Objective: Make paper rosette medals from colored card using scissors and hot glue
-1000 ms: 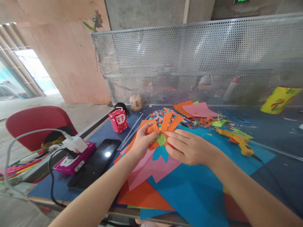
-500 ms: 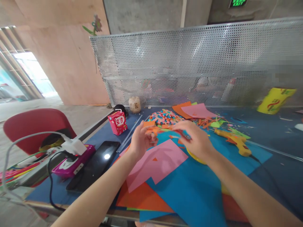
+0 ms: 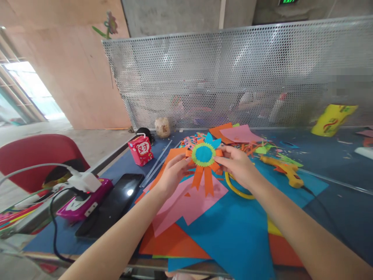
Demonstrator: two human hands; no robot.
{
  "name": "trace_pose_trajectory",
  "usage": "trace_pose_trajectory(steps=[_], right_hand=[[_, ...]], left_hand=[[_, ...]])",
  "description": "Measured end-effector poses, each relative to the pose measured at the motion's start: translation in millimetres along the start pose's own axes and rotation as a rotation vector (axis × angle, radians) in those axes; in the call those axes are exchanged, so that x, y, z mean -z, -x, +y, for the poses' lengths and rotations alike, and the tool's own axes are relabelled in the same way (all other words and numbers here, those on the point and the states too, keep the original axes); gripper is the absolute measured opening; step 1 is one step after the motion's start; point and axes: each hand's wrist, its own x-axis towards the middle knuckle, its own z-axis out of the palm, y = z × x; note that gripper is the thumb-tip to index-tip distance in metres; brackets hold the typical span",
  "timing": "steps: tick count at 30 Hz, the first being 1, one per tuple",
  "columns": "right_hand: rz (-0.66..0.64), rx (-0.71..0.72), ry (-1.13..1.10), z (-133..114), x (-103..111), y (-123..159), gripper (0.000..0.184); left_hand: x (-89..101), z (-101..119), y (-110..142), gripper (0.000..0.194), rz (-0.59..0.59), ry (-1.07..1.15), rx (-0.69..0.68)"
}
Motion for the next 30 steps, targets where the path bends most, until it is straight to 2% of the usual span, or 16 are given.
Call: trace_pose_trajectory(steps=[4,9,19,23,25,27,30], right_hand=[[0.01,0.055,0.073,1,1,-2,0.026],[0.0,0.107,0.089,-1,0,-1,0.023],[0.01,0.059,0.1,-10,-9,6,0.026],[0.037,0.051,-0.007,-9,-3,2,0.025],[0.097,0.017,-0.098,-8,6,-3,0.021],[0.13,-0.012,-0.164,-7,16,-9,0.015],[0.081,-0.065,-0.186,-7,27,-15,0.01]], left_hand=[[-1.3,4,2,0.024,0.054,0.042,0.023],[-2.7,5,2,0.029,0.032,-0.011,0.015],[0.4,-2,2,0.039,-0.029,-0.253,0.002],[-3.8,3,4,0.057,0.001,-0.347,-0.015],[-1.8,11,6,0.066,-0.024,-0.487,-0.058],[5.6,20,10,0.065,-0.145,-0.754,-0.112],[21.2,31,16,0.058,-0.221,-1.174,-0.138]])
